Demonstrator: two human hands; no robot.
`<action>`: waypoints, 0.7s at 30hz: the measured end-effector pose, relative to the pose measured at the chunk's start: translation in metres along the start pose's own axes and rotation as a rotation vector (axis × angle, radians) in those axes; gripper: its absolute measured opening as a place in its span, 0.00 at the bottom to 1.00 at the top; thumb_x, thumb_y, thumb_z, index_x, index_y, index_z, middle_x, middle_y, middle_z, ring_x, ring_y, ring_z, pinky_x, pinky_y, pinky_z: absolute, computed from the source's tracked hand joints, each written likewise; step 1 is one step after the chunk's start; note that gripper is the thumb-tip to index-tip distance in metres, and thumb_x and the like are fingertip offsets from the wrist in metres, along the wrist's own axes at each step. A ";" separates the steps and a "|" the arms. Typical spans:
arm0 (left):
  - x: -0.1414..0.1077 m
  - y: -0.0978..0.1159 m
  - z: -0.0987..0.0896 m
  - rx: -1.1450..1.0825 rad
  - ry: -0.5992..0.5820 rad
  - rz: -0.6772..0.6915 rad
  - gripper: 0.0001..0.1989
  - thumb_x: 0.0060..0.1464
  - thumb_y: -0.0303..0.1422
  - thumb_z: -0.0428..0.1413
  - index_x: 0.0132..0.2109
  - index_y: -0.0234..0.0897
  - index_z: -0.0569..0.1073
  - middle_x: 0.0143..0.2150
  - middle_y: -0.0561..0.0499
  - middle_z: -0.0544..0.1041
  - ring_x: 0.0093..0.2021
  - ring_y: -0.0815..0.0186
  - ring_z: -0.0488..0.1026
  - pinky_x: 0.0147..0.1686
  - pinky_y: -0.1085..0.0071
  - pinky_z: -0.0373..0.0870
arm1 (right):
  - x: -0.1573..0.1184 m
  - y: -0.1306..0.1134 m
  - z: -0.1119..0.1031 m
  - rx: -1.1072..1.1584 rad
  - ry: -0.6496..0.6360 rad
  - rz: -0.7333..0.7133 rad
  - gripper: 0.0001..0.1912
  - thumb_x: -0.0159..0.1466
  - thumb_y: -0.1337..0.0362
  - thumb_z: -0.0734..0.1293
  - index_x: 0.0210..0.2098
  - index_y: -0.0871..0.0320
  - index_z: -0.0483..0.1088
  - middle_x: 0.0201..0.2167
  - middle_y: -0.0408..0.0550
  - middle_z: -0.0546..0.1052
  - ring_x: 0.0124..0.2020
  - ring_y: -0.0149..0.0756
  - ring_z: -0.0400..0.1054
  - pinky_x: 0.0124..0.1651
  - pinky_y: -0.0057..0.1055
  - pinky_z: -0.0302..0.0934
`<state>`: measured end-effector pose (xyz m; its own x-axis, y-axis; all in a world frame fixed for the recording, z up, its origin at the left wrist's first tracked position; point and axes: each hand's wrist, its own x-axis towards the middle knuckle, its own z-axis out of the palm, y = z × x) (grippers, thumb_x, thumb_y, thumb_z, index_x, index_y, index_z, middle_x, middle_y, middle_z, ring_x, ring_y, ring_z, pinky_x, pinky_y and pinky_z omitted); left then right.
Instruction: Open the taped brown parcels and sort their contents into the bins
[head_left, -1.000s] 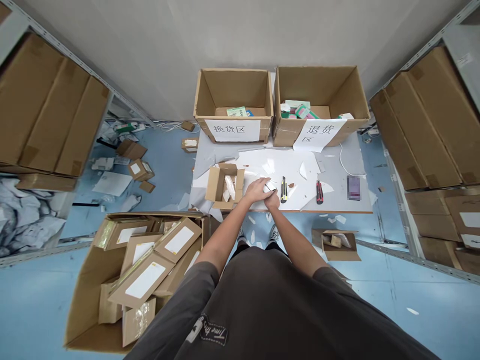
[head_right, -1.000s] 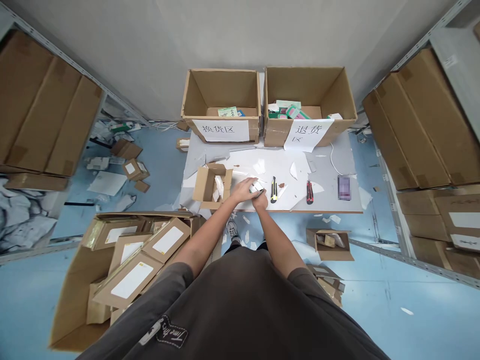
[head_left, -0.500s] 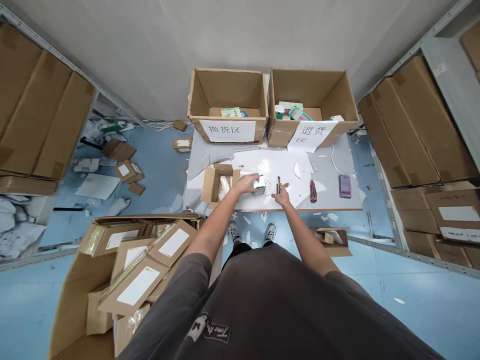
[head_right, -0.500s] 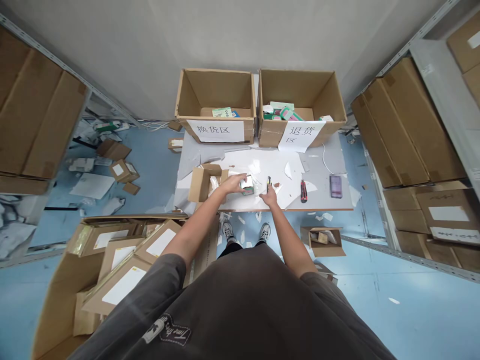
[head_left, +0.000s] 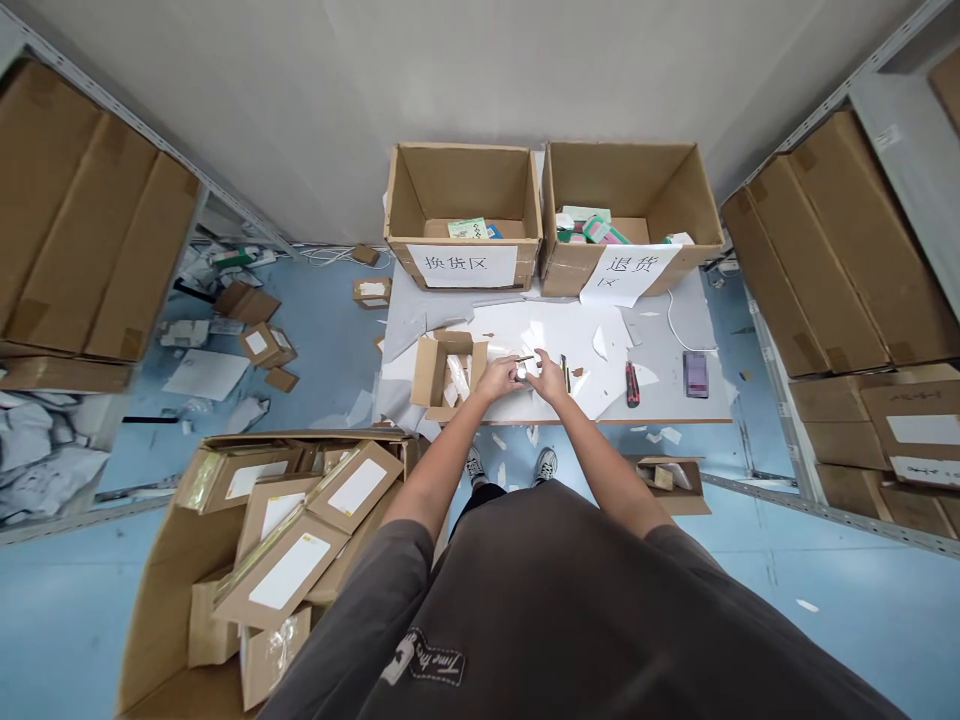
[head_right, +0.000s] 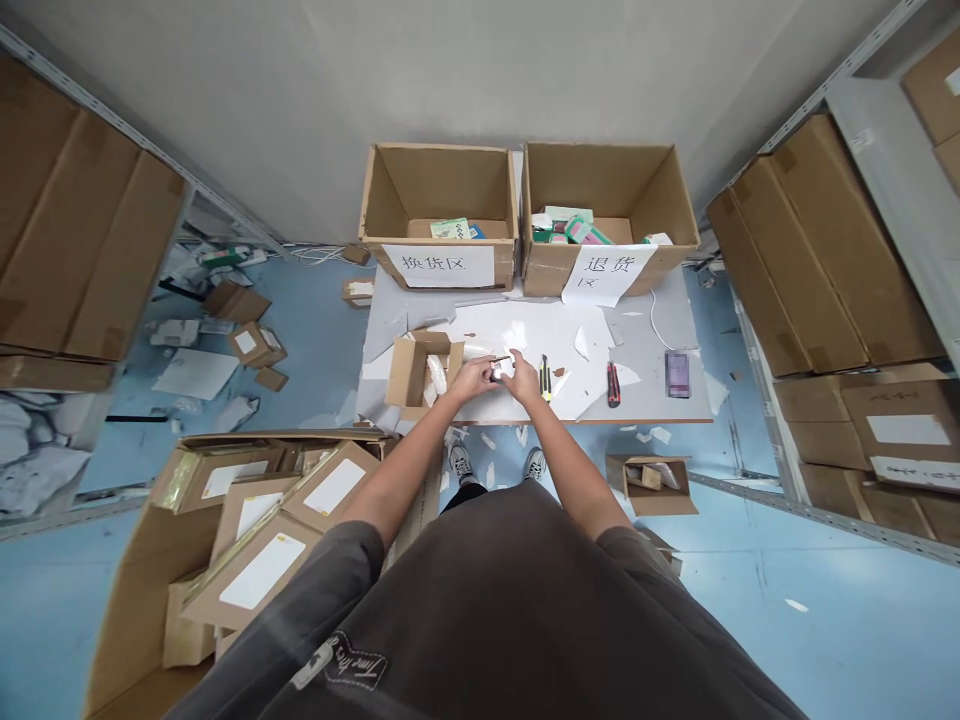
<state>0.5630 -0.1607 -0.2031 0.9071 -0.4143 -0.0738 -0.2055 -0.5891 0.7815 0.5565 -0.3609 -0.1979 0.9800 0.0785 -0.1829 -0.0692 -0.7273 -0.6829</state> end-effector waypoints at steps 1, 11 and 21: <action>0.000 0.001 0.005 -0.020 0.043 -0.031 0.19 0.47 0.32 0.74 0.33 0.42 0.69 0.57 0.40 0.82 0.66 0.45 0.75 0.62 0.54 0.73 | -0.001 0.003 -0.003 0.005 0.002 0.000 0.34 0.63 0.62 0.71 0.68 0.55 0.69 0.47 0.56 0.83 0.48 0.56 0.78 0.57 0.46 0.70; -0.003 0.004 0.034 -0.284 0.092 -0.188 0.46 0.46 0.34 0.71 0.71 0.40 0.64 0.68 0.39 0.76 0.66 0.48 0.76 0.65 0.55 0.73 | -0.011 0.020 -0.005 0.096 0.058 -0.052 0.21 0.67 0.67 0.61 0.56 0.55 0.77 0.63 0.59 0.76 0.64 0.47 0.72 0.67 0.44 0.67; -0.001 -0.001 0.036 -0.182 0.039 -0.186 0.43 0.44 0.29 0.67 0.68 0.38 0.67 0.64 0.39 0.77 0.63 0.45 0.76 0.62 0.51 0.76 | 0.021 -0.008 0.004 -0.233 -0.170 0.066 0.20 0.53 0.54 0.83 0.40 0.57 0.81 0.65 0.66 0.72 0.59 0.63 0.73 0.59 0.53 0.71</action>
<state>0.5491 -0.1851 -0.2260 0.9374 -0.2816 -0.2050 0.0320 -0.5166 0.8556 0.5772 -0.3503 -0.1992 0.9282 0.1246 -0.3507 -0.0678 -0.8699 -0.4886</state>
